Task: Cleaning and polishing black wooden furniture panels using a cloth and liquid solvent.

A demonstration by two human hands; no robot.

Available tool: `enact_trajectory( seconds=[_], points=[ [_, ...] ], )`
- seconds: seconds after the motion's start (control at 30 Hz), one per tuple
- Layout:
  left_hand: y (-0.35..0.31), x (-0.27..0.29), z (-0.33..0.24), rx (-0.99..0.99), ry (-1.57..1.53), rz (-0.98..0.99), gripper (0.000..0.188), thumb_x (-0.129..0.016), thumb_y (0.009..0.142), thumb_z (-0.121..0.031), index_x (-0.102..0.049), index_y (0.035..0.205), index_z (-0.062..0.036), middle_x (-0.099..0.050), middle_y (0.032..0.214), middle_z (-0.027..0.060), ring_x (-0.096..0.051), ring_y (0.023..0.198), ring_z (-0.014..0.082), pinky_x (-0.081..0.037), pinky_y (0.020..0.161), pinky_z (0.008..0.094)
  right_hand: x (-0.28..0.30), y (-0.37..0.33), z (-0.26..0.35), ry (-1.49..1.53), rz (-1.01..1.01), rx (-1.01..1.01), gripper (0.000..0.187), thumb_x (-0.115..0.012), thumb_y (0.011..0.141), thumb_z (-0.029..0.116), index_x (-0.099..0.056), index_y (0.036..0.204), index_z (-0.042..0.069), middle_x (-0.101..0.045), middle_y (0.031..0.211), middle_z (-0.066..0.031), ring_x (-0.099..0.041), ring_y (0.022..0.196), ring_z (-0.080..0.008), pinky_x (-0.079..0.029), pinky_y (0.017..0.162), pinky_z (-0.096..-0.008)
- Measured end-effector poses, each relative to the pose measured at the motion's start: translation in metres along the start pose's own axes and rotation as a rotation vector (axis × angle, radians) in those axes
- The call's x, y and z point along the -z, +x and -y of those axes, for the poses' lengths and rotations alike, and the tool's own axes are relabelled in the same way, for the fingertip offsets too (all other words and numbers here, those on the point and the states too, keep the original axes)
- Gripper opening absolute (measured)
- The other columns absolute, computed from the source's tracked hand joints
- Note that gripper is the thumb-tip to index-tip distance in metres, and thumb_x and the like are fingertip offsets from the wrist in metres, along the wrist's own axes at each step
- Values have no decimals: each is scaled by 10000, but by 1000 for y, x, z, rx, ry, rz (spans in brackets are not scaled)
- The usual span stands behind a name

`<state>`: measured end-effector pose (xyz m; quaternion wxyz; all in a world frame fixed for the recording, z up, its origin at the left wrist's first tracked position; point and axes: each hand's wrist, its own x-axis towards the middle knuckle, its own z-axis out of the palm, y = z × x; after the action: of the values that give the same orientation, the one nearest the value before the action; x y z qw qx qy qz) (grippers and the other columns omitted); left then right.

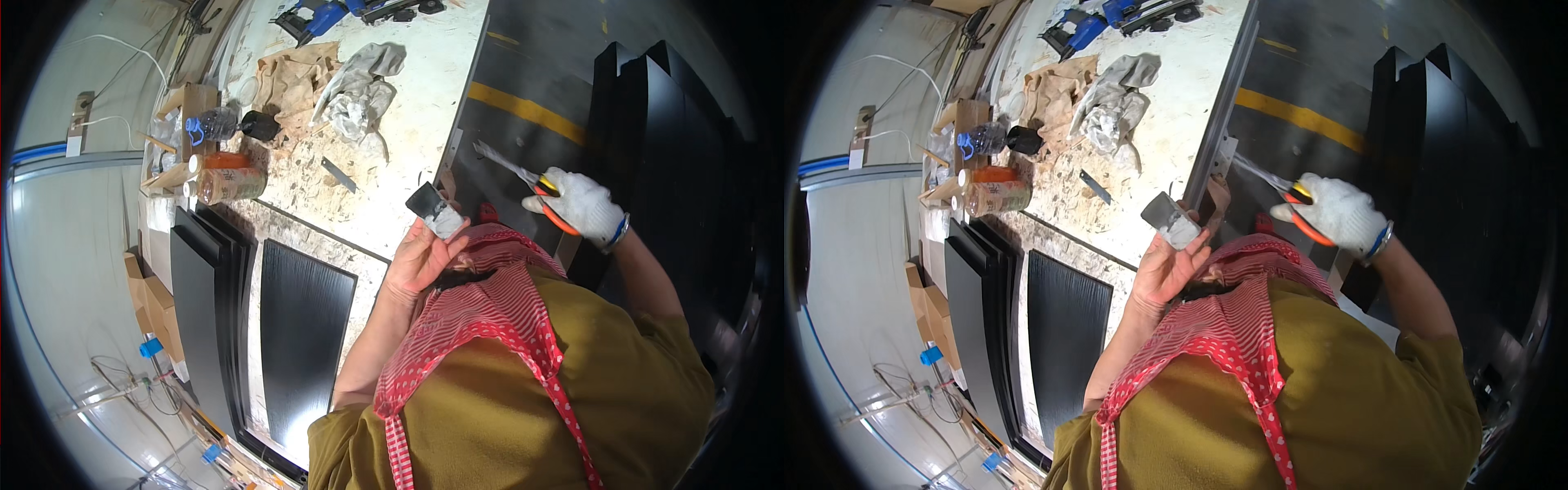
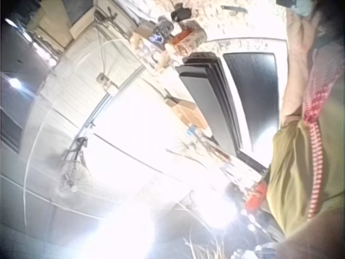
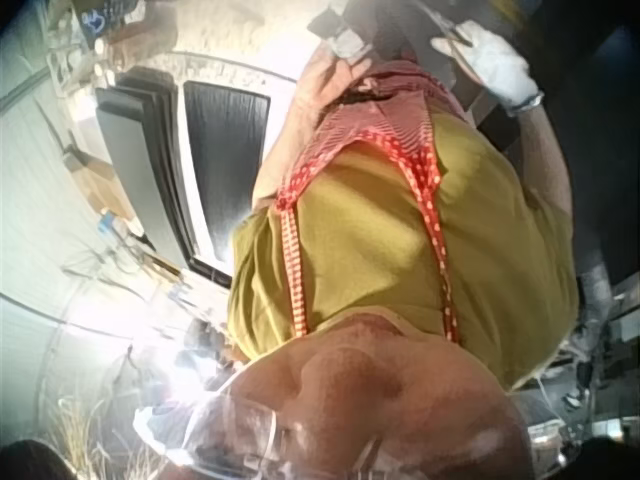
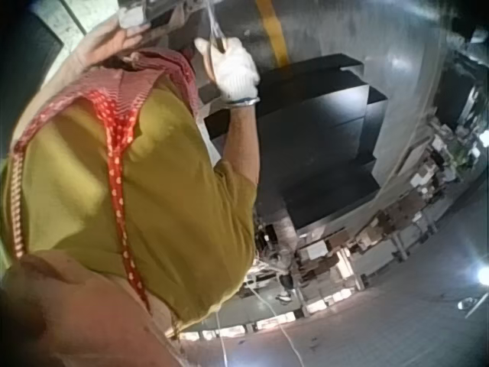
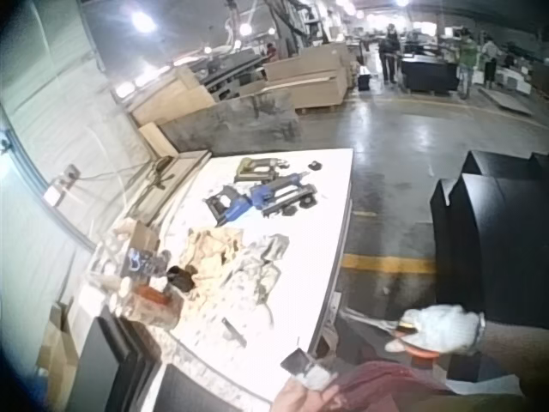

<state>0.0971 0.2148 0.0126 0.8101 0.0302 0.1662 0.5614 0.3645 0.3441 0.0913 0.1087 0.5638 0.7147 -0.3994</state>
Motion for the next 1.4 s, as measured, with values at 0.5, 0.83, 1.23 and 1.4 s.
enact_trajectory(
  seconds=[0.5,0.83,1.23,1.4],
  points=[
    [-53,17,-41,-445,197,-288,476,-631,924,-279,-484,1348,-119,-566,1293,68,-517,1208,246,-477,977,417,-84,37,70,-99,349,278,586,-582,876,569,-571,1111,33,-656,927,-210,-661,841,-340,-507,737,-450],
    [-98,40,-68,-386,128,-250,476,-582,953,-314,-468,1355,-87,-570,1285,92,-541,1180,241,-502,927,396,-100,-7,12,1100,28,-107,305,-625,917,389,-540,888,97,-561,635,-24,-515,529,-99,-412,486,-253],
    [-154,73,-102,-395,4,-81,443,-614,923,-231,-493,1312,-59,-590,1262,134,-571,1175,327,-511,897,425,3,57,62,-182,-794,267,351,-688,845,234,-572,1109,33,-669,877,-110,-665,789,-292,-534,700,-360],
    [-173,78,-97,-486,40,-160,470,-637,913,-250,-485,1310,-51,-586,1257,130,-572,1166,312,-518,889,386,70,106,224,-290,-630,681,431,-644,839,277,-589,1197,43,-612,1164,-198,-588,1071,-360,-476,917,-397]
  ],
)
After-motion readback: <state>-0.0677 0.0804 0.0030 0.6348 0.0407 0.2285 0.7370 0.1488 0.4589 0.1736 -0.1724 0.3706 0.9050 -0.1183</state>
